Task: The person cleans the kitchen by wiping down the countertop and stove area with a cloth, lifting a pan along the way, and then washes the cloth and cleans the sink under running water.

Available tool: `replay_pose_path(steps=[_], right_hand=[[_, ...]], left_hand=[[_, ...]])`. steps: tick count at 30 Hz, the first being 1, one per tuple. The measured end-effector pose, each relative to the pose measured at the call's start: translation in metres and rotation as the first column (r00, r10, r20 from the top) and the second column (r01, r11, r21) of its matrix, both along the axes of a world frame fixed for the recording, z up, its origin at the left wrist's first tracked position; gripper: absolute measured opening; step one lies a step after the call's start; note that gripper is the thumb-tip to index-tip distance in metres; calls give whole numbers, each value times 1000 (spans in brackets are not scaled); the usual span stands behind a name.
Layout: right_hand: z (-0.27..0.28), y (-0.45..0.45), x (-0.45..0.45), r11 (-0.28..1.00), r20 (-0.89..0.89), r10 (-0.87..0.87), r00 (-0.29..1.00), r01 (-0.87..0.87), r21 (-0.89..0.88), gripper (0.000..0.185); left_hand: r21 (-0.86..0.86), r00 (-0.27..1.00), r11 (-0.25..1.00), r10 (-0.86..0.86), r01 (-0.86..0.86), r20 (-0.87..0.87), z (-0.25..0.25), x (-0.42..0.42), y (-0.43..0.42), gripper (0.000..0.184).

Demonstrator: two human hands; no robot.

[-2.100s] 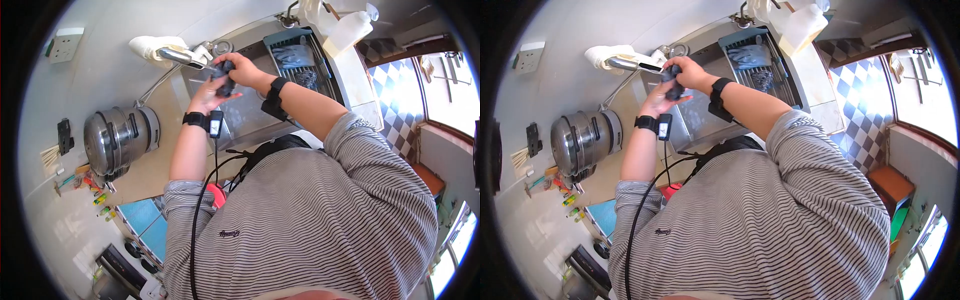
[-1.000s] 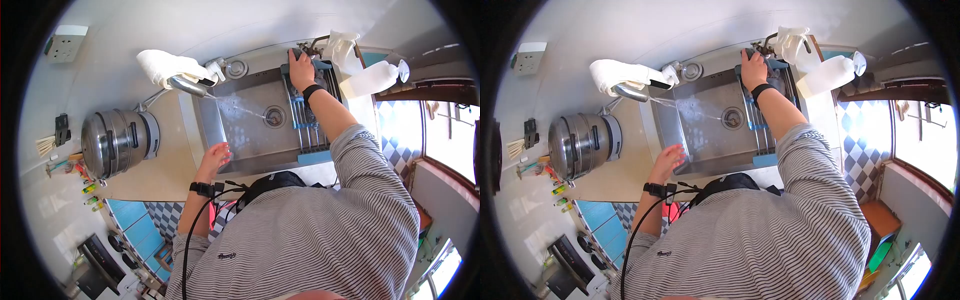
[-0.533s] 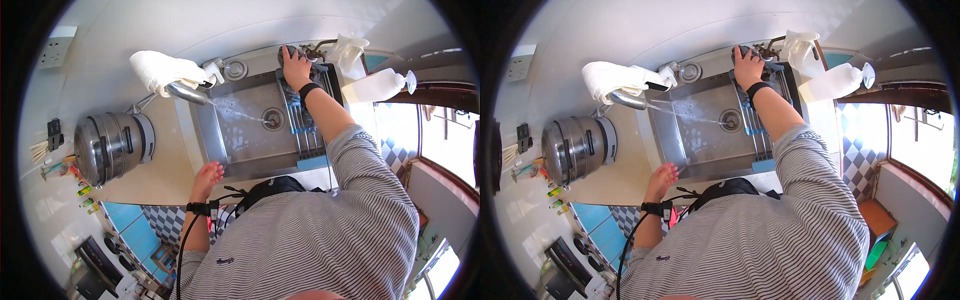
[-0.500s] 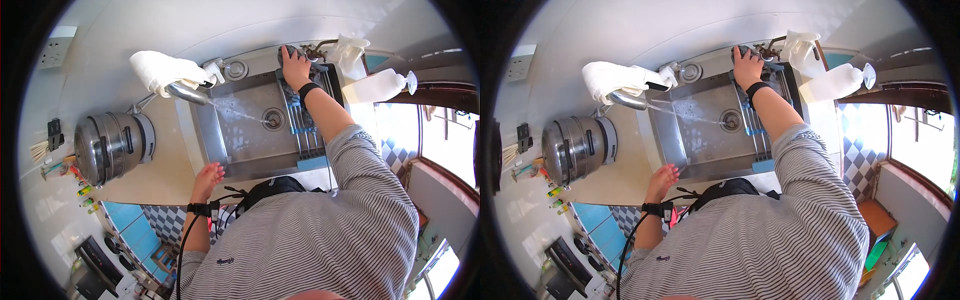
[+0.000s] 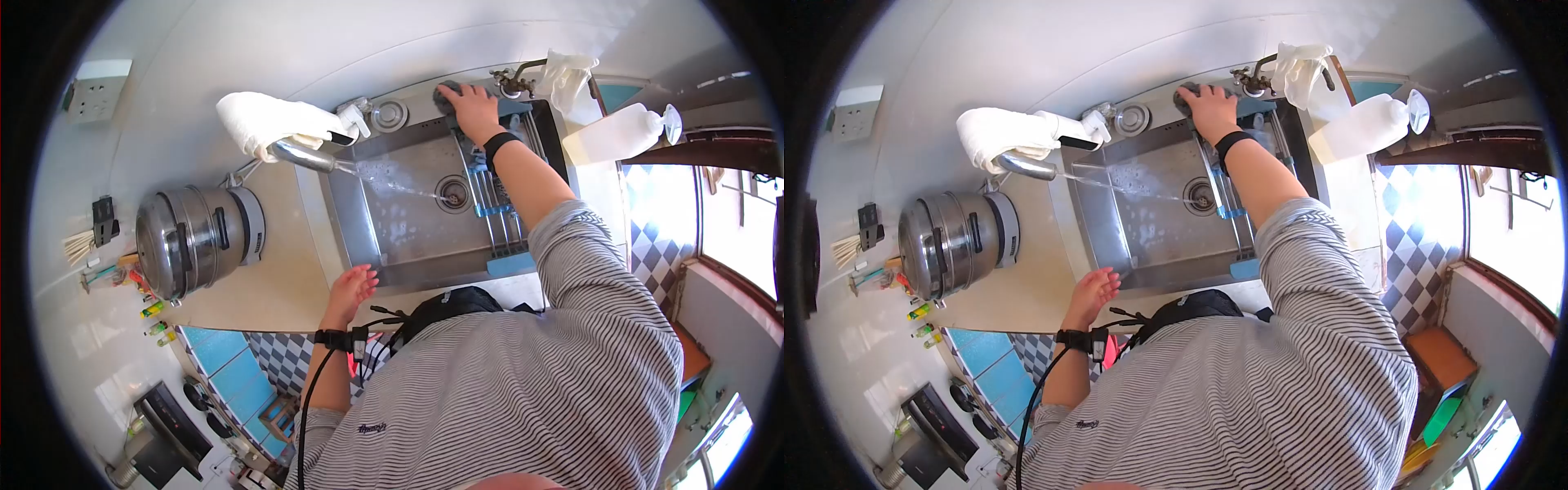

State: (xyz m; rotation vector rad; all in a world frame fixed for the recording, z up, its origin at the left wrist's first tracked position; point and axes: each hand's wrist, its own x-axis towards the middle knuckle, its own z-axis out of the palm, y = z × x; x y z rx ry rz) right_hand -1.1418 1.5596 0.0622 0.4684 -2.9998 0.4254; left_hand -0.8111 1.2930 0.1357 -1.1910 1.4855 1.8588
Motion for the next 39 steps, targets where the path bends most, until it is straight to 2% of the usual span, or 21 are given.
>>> replay_pose_path(steps=[1,3,4,5,7,11,13,17,18,20,23,24,25,27,28,29,31,33,35,37,39], right_hand=[[1,5,2,1000,-3,6,1000,-6,4,46],[7,18,2,988,148,24,989,-1,-153,45],[12,25,8,970,155,43,987,-4,-242,49],[16,35,16,973,150,49,988,-13,-231,49],[39,63,39,815,194,91,977,39,-578,59],[58,138,99,769,322,19,946,192,-609,59],[51,178,131,818,249,-67,966,196,-541,59],[50,221,182,800,314,-190,930,332,-500,57],[39,230,191,765,331,-204,921,361,-533,56],[25,239,204,699,384,-191,903,400,-593,54],[31,232,213,744,387,-188,903,387,-544,54],[28,231,214,714,428,-185,885,421,-560,55],[26,232,215,716,428,-182,885,417,-559,55],[27,234,221,709,418,-164,894,401,-580,55],[28,236,224,699,444,-152,883,414,-583,56],[28,237,227,702,441,-150,885,409,-583,56],[24,244,233,699,402,-94,911,348,-625,56],[16,252,237,657,445,-72,892,379,-652,56],[15,256,240,637,487,-52,872,405,-656,56],[17,262,236,629,472,-50,880,395,-669,56],[19,262,233,616,464,-46,885,390,-684,56]], left_hand=[[4,1000,1000,6,-6,-3,1,0,1,29],[15,999,999,-44,45,-32,0,-5,5,30],[23,999,999,-37,38,-40,-4,-8,6,30],[36,997,997,-59,61,-54,-10,-10,8,31],[64,995,995,-72,77,-69,-17,-17,18,31],[124,965,960,-240,253,-108,-32,-42,49,37],[139,933,923,-353,359,-68,-40,-58,74,43],[153,819,810,-573,566,3,-61,-83,118,78],[165,775,766,-632,622,9,-74,-88,126,95],[133,780,776,-625,617,32,-85,-97,152,98],[109,806,805,-590,583,43,-100,-104,192,102],[106,826,823,-564,558,28,-106,-109,200,103],[107,828,825,-560,555,27,-112,-112,207,103],[5,944,945,-328,328,-32,-133,-115,220,101],[-102,937,939,-338,330,-82,-180,-120,218,94],[-100,939,940,-334,325,-86,-176,-123,221,94],[-51,985,989,-146,142,-92,-161,-133,229,83],[-10,981,990,-143,143,-134,-173,-140,225,88],[78,980,982,-160,170,-116,-181,-144,221,72],[108,990,994,9,7,-142,-175,-142,222,38],[67,991,998,17,-8,-133,-168,-141,199,31]])
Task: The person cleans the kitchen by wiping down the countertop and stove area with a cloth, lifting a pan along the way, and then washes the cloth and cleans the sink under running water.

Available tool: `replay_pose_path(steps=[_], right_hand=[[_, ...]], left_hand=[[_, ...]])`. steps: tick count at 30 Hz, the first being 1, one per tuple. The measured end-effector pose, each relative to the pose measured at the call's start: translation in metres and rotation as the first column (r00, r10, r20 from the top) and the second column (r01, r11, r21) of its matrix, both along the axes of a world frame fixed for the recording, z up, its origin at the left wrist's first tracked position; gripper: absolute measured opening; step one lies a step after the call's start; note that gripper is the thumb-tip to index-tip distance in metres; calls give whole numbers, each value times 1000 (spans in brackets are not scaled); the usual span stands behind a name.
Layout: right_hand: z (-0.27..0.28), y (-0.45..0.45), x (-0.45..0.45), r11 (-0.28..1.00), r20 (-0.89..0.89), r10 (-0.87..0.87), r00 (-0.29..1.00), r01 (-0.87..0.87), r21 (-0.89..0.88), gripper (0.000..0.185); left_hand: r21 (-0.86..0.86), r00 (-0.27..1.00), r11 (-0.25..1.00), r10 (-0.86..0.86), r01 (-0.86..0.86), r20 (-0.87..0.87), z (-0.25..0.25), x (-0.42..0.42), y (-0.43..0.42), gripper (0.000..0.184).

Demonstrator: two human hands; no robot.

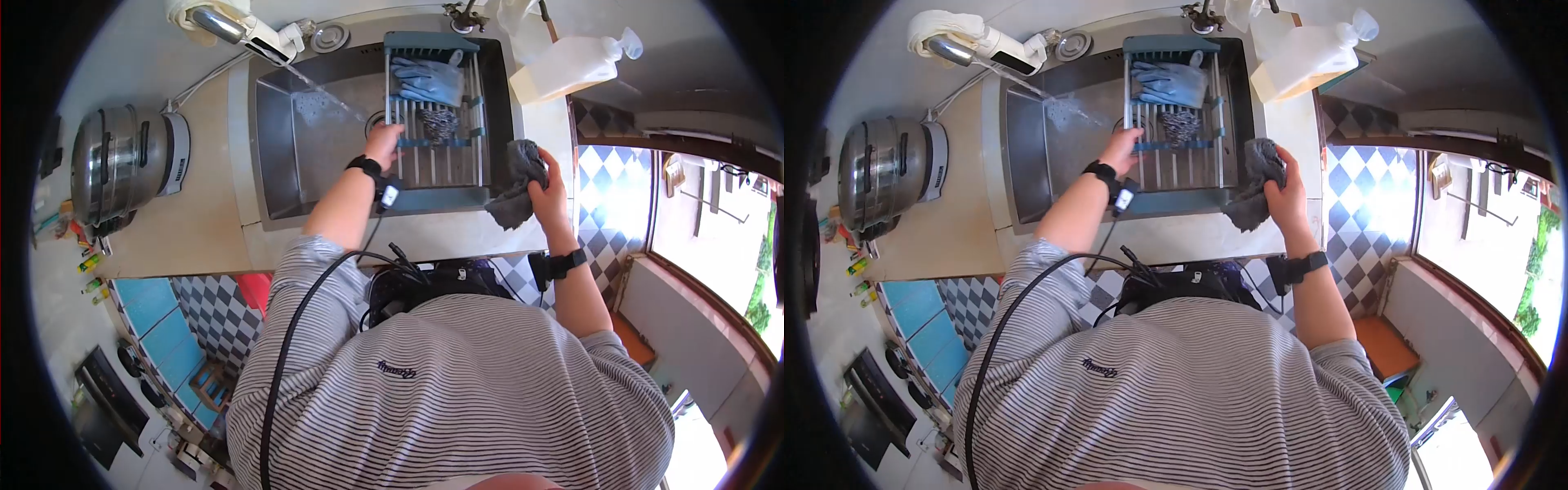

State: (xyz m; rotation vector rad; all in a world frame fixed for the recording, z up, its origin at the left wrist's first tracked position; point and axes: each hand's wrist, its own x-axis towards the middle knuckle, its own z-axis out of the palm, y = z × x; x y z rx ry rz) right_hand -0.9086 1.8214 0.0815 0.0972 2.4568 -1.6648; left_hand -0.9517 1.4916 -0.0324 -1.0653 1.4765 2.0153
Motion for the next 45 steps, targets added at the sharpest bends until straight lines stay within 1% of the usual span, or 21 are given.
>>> replay_pose_path(steps=[2,4,7,11,13,17,19,20,21,22,26,28,29,30,31,34,36,38,41,43,45], right_hand=[[4,-4,-7,992,41,-24,999,29,-120,55],[10,-9,-14,995,82,-19,996,27,-100,56],[14,-22,-24,990,-62,123,990,-119,76,55],[-19,-49,-53,939,20,265,964,-263,220,53],[-41,-70,-74,709,160,338,927,-363,605,49],[-117,-95,-103,518,361,274,891,-453,726,44],[-159,-100,-108,-214,682,464,566,-675,706,49],[-179,-106,-101,-217,684,468,559,-678,702,49],[-199,-111,-91,132,594,285,752,-645,753,54],[-210,-117,-89,444,517,32,855,-475,759,60],[-213,-159,-96,579,415,119,902,-403,709,67],[-176,-206,-96,931,583,-207,786,-24,363,55],[-174,-213,-91,932,587,-202,784,-31,362,55],[-172,-221,-88,803,500,131,856,-387,453,58],[-170,-225,-88,532,432,465,773,-634,561,63],[-153,-213,-88,629,269,637,722,-689,361,65],[-140,-194,-104,688,250,581,774,-632,358,68],[-138,-167,-135,716,212,435,875,-479,507,66],[-158,-140,-179,663,167,282,945,-318,678,60],[-156,-138,-193,566,224,61,973,-219,795,53],[-165,-165,-183,516,214,65,975,-216,829,51]], left_hand=[[-31,998,999,-29,27,-47,25,7,-31,30],[-100,998,995,-20,13,-66,45,16,-65,29],[-98,999,994,35,-39,-41,67,30,-116,28],[-43,996,995,84,-85,-27,103,50,-157,21],[-21,992,992,120,-121,-26,118,64,-174,19],[-2,975,976,219,-219,-31,150,100,-199,25],[-1,966,966,259,-259,-25,163,126,-216,27],[8,961,961,276,-275,-18,169,140,-226,29],[10,960,960,281,-281,-16,176,156,-232,29],[12,958,958,286,-286,-19,184,170,-236,30],[-71,912,910,410,-408,6,206,220,-233,27],[-47,886,885,463,-463,-21,201,229,-233,26],[-36,868,868,496,-496,-11,198,234,-235,25],[-29,850,850,526,-526,-3,198,236,-236,25],[-1,839,839,543,-543,18,198,235,-237,25],[32,826,826,562,-563,29,199,227,-235,25],[47,832,830,555,-555,20,200,223,-234,24],[67,837,835,547,-546,3,197,216,-232,24],[65,815,812,579,-579,33,200,216,-230,24],[74,810,807,585,-587,43,202,221,-229,23],[53,786,784,614,-618,73,206,223,-225,22]])
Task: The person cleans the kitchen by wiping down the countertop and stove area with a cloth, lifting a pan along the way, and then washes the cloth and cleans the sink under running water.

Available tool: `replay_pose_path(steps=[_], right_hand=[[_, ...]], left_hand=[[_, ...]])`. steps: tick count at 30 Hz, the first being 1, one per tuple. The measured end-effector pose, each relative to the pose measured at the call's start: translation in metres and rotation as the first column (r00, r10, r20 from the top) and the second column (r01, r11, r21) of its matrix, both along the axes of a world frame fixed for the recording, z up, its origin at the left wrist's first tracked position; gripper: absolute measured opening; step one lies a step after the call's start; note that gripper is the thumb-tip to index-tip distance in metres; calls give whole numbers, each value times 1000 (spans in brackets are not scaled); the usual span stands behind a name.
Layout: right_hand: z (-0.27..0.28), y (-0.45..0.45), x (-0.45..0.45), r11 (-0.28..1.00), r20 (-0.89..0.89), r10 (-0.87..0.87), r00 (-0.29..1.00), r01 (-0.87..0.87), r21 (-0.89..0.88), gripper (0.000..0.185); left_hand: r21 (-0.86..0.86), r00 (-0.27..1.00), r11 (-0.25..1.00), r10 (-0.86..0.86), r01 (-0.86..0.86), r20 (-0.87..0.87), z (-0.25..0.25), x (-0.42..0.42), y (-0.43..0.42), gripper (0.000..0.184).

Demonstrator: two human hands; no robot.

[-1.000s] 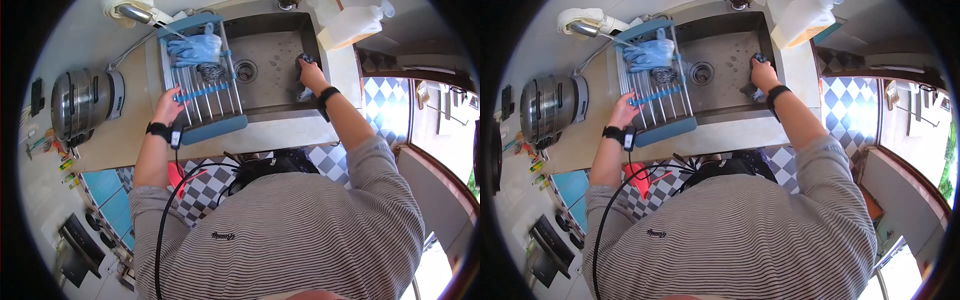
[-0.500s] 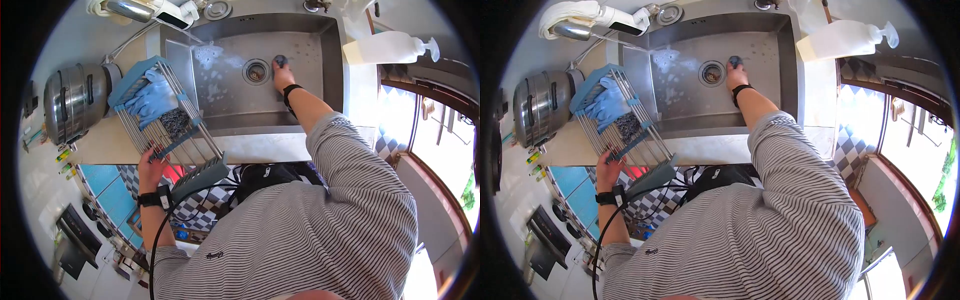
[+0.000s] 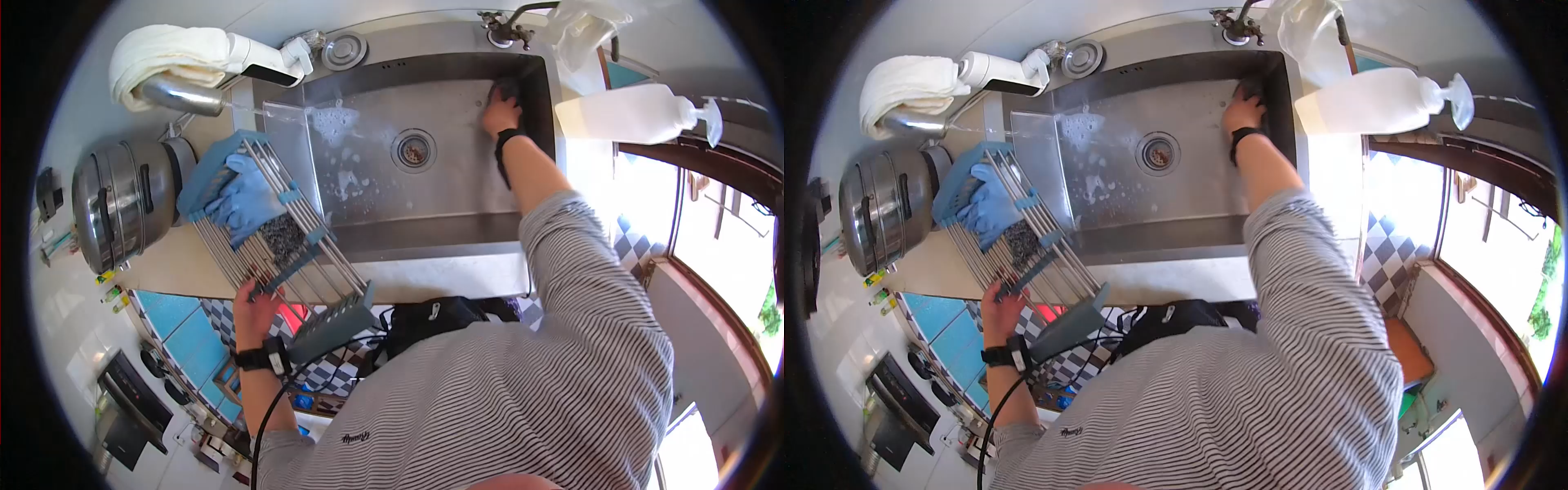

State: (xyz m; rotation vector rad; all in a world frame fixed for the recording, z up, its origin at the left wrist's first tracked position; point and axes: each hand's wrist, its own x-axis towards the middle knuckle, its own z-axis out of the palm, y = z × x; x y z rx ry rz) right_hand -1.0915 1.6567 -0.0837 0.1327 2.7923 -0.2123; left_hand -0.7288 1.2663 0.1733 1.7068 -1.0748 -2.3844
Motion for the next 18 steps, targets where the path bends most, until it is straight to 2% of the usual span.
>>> replay_pose_path(steps=[1,2,4,6,7,9,10,12,14,16,17,18], right_hand=[[-13,-14,5,998,-13,19,1000,-18,61,49],[-24,-22,5,977,-9,210,978,-210,-37,50],[-12,-62,30,870,44,487,872,-479,-118,54],[1,-90,67,791,-2,555,832,-529,-307,58],[-4,-91,70,792,-2,554,832,-528,-308,58],[-14,-94,74,587,108,763,638,-612,-531,57],[-2,-81,70,506,52,820,570,-679,-532,54],[29,-49,58,661,75,700,710,-605,-444,48],[52,-22,32,743,9,667,745,-665,-71,39],[46,11,7,771,-20,624,781,-611,180,33],[13,32,-2,823,-80,555,828,-532,199,31],[6,38,5,842,-53,526,849,-511,176,30]], left_hand=[[-7,1000,1000,1,-1,-2,0,0,1,22],[6,1000,1000,-15,15,-1,3,1,2,22],[27,999,998,-51,51,5,6,6,1,23],[31,999,999,-37,36,15,9,4,5,23],[28,1000,999,-20,19,18,10,2,6,23],[37,999,999,-38,38,-1,8,-2,4,23],[48,998,997,-53,53,-17,7,-1,4,23],[67,997,996,-61,64,-38,2,2,1,24],[60,997,997,-48,51,-59,-6,9,-6,26],[70,997,996,-50,54,-65,-5,8,-2,26],[60,995,996,-57,63,-87,-1,8,-1,27],[65,993,995,-70,76,-91,3,9,0,29]])
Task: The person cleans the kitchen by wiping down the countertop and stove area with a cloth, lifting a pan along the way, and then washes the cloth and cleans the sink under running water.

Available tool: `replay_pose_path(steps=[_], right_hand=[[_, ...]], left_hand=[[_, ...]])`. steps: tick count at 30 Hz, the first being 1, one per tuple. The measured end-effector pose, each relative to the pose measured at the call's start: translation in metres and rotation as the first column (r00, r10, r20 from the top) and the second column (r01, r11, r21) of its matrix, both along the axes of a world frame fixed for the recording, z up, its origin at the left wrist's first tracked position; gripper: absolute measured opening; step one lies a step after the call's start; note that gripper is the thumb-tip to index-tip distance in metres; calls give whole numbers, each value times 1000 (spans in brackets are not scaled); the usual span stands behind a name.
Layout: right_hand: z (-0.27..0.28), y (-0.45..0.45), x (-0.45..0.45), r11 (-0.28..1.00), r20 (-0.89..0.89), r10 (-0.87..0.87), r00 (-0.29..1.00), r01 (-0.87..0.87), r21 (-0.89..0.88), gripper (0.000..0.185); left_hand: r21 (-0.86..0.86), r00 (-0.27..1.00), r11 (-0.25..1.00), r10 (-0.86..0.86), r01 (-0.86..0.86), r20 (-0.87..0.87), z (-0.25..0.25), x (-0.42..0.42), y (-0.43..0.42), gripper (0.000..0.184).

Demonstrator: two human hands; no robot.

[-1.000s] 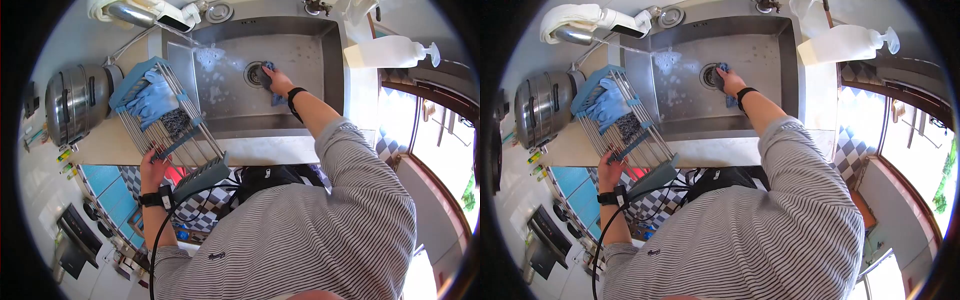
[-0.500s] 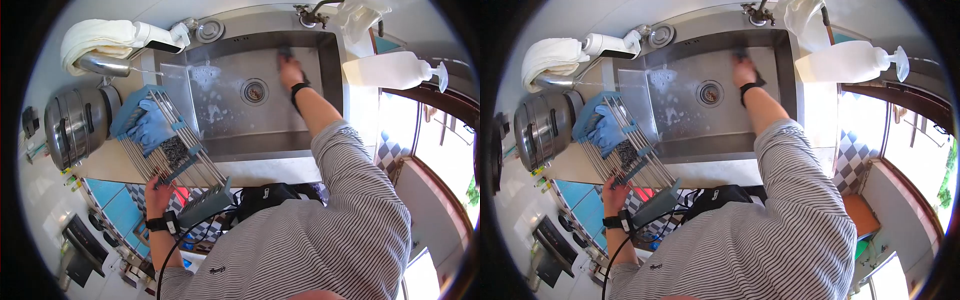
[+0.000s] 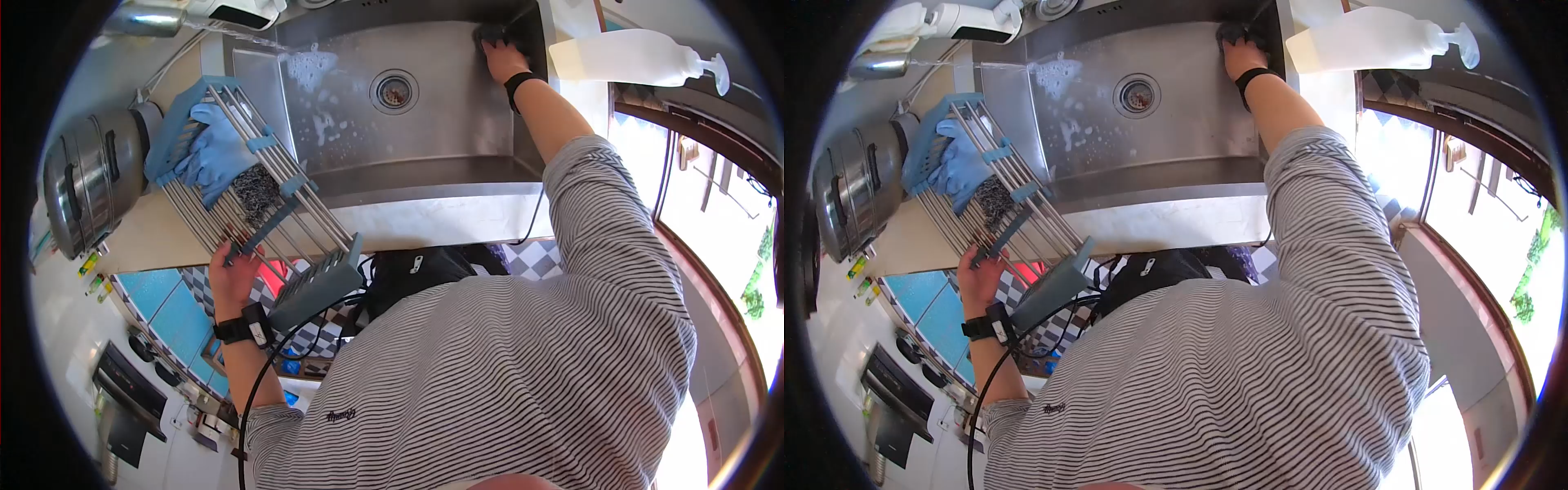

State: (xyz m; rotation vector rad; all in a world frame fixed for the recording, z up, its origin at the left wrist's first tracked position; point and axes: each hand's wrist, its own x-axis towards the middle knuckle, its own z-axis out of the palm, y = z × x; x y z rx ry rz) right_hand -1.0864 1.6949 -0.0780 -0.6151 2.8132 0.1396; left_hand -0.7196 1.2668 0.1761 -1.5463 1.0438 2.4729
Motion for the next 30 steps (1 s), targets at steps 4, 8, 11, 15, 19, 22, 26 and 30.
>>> replay_pose_path(steps=[4,8,11,15,19,22,26,30], right_hand=[[-40,-3,50,992,-91,-124,988,126,10,26],[-6,11,89,994,346,45,937,-78,81,21],[-10,17,112,950,520,225,824,-305,73,19],[-5,-15,108,897,705,335,625,-440,-37,21],[-16,-96,90,965,673,106,732,88,-247,24],[-12,-136,79,900,548,31,836,215,-379,31],[13,-150,94,919,544,323,774,-118,-377,44],[-13,-188,134,646,465,747,475,-353,-677,50]], left_hand=[[-15,997,997,70,-70,33,6,10,0,31],[-29,998,997,69,-69,-5,0,22,-5,27],[-16,996,997,75,-76,-52,-6,26,-7,30],[53,986,988,149,-145,-74,-11,29,-5,32],[72,980,983,177,-170,-95,-17,35,-6,30],[69,977,977,204,-199,-63,-15,35,-4,27],[30,977,978,206,-204,-62,-11,32,4,22],[44,969,972,236,-233,-79,-16,36,9,21]])
